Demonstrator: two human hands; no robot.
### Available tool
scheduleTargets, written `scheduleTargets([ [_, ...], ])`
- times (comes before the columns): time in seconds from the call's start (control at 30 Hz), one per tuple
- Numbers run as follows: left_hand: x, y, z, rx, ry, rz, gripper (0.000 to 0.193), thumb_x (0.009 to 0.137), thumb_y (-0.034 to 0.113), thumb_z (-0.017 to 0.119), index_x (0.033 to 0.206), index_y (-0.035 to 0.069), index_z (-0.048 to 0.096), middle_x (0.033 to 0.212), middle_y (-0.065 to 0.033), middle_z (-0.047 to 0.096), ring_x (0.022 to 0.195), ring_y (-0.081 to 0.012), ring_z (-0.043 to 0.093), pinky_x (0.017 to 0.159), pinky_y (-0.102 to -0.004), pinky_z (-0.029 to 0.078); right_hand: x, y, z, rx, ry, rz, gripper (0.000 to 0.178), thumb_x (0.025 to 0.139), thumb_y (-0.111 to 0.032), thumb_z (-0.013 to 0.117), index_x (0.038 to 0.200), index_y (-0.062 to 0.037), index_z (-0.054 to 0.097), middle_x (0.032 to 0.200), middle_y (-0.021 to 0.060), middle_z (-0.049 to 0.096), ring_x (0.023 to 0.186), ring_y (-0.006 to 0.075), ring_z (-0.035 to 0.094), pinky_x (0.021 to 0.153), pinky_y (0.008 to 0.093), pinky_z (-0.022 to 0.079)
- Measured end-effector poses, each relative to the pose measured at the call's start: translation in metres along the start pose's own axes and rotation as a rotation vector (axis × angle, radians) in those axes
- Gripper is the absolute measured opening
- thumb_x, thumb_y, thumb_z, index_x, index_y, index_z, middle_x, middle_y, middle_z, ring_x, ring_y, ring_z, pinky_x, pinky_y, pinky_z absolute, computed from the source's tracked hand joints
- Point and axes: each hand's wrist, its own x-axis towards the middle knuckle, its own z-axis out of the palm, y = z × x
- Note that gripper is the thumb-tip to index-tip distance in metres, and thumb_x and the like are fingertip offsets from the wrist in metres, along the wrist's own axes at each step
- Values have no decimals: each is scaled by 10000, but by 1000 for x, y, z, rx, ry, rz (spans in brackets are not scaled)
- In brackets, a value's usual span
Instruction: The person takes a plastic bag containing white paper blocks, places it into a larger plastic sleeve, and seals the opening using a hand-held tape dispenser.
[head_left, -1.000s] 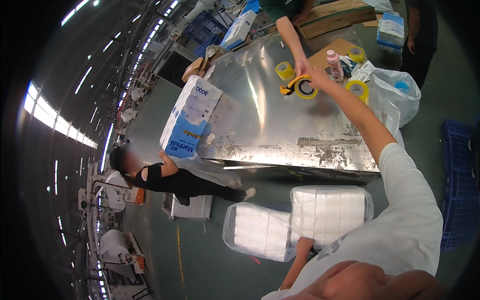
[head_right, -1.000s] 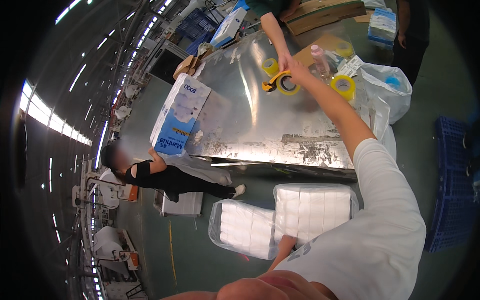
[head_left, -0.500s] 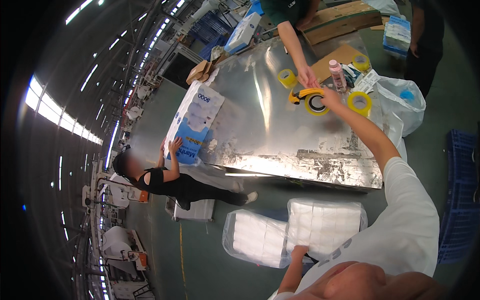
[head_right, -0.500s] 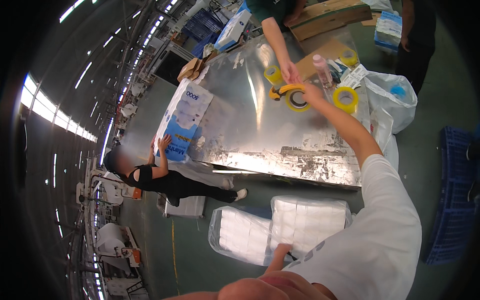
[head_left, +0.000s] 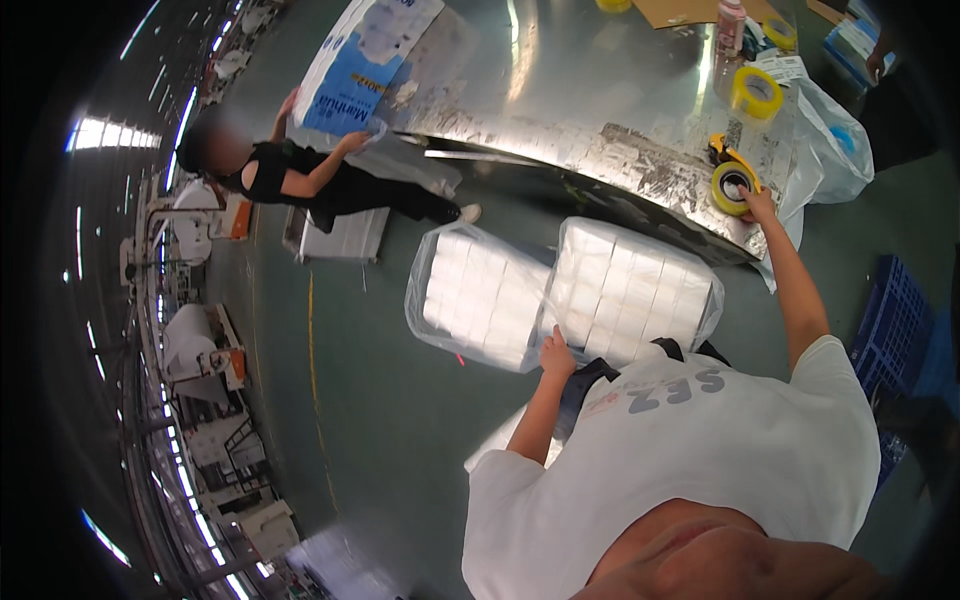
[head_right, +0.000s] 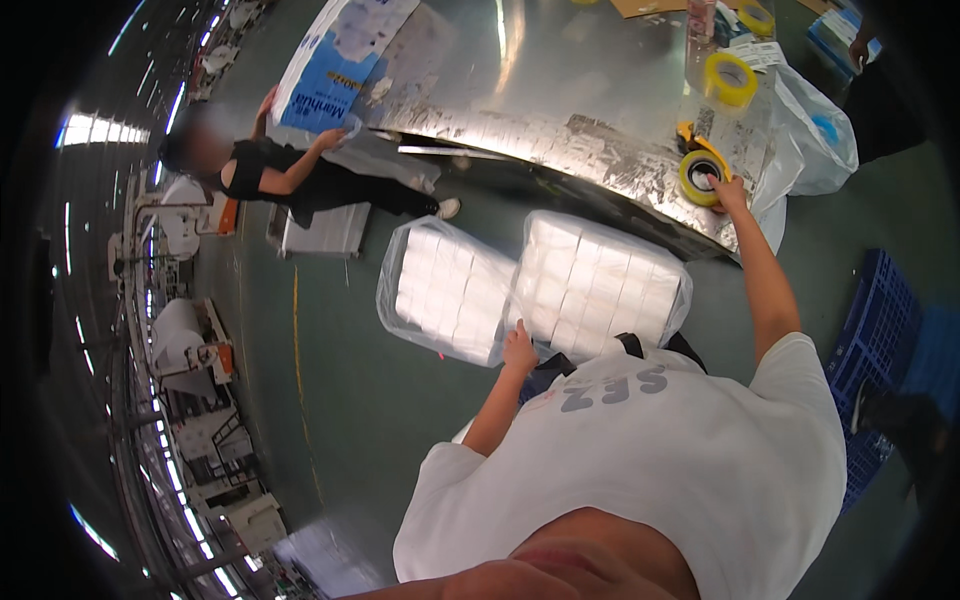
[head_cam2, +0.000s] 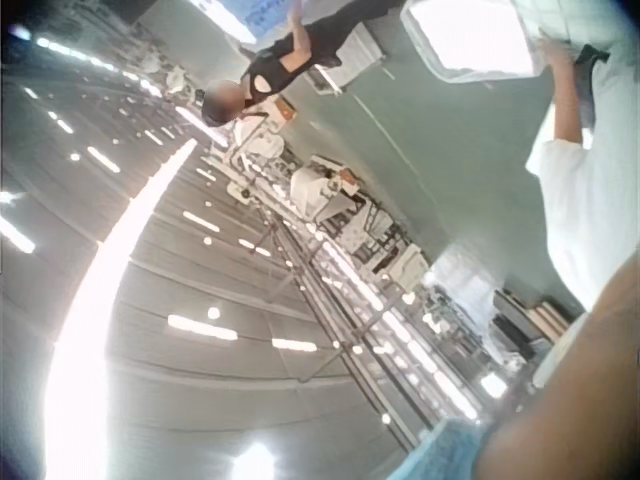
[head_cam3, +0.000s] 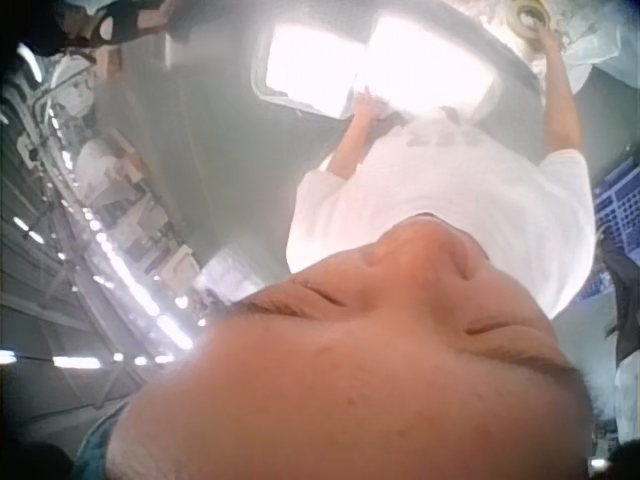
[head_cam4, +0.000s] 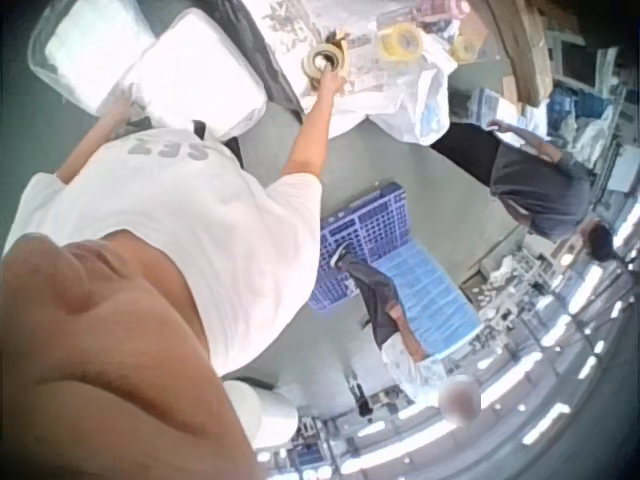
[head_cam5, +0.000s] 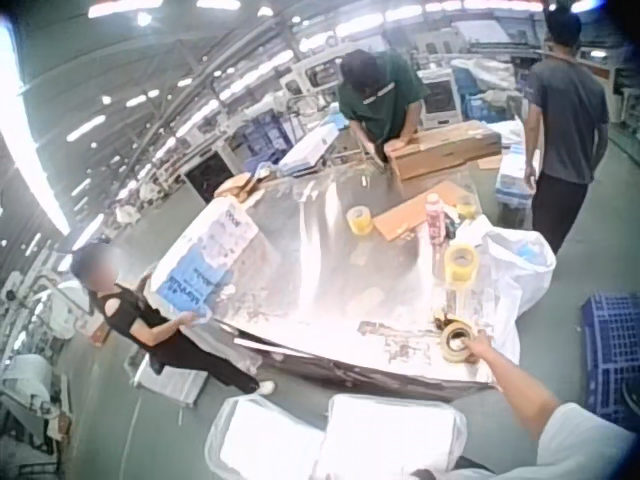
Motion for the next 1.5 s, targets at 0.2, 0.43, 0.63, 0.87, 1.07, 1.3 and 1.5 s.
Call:
scheduleTargets([
  [0.2, -30, -37, -29, 343, -785, 124, 222, 725, 175, 526, 894, 49, 596, 888, -108, 607, 877, -269, 580, 697, -347, 467, -107, 54, 11, -138, 162, -274, 930, 639, -480, 647, 1263, 44, 198, 1160, 277, 420, 1044, 342, 467, 875, 355, 373],
  [0.43, 17, -28, -43, -263, 268, 347, 550, 684, 245, 629, 1140, 43, 394, 1036, -162, 481, 924, -307, 495, 764, -382, 428, -232, 151, 78, -265, -73, -66, 730, 660, -323, 664, 1208, 28, 332, 1068, 225, 507, 972, 308, 519, 826, 327, 417],
  [0.63, 107, 22, -41, -105, 429, 468, 558, 716, 280, 587, 1163, 30, 366, 1104, -174, 451, 987, -306, 470, 758, -390, 415, -252, 162, 37, -567, 148, 16, 258, 720, -152, 527, 946, -31, 549, 618, 74, 604, 576, 181, 595, 526, 303, 464],
  [0.87, 177, -36, -68, -194, 352, 348, 199, 796, 168, 396, 906, 67, 527, 786, -143, 602, 720, -324, 576, 610, -425, 446, -290, 189, -24, -25, 106, 145, 333, 680, -261, 580, 942, -56, 574, 819, 92, 606, 715, 202, 595, 623, 340, 462],
  [1.07, 172, -68, -96, -669, 343, 274, 294, 789, 271, 478, 987, 58, 517, 917, -137, 573, 862, -281, 541, 704, -365, 418, -344, 173, 19, 335, -76, 269, 871, 673, -529, 586, 1299, -47, 218, 1248, 138, 371, 1107, 234, 388, 898, 385, 309],
  [1.3, 172, -30, -61, -308, 164, 410, 953, 580, 604, 611, 1235, -17, 306, 1280, -261, 255, 1188, -373, 257, 967, -427, 247, -346, 126, 46, 388, -87, -65, 970, 625, -543, 621, 1327, -76, 142, 1302, 139, 311, 1192, 265, 302, 968, 374, 237],
  [1.5, 184, -8, -54, -232, 130, 281, 508, 779, 332, 497, 1221, 103, 394, 1310, -195, 251, 1162, -376, 285, 936, -439, 282, -243, 281, 84, -174, 99, 115, 634, 781, -332, 506, 1283, -44, 245, 1130, 165, 489, 1020, 280, 488, 873, 323, 377],
])
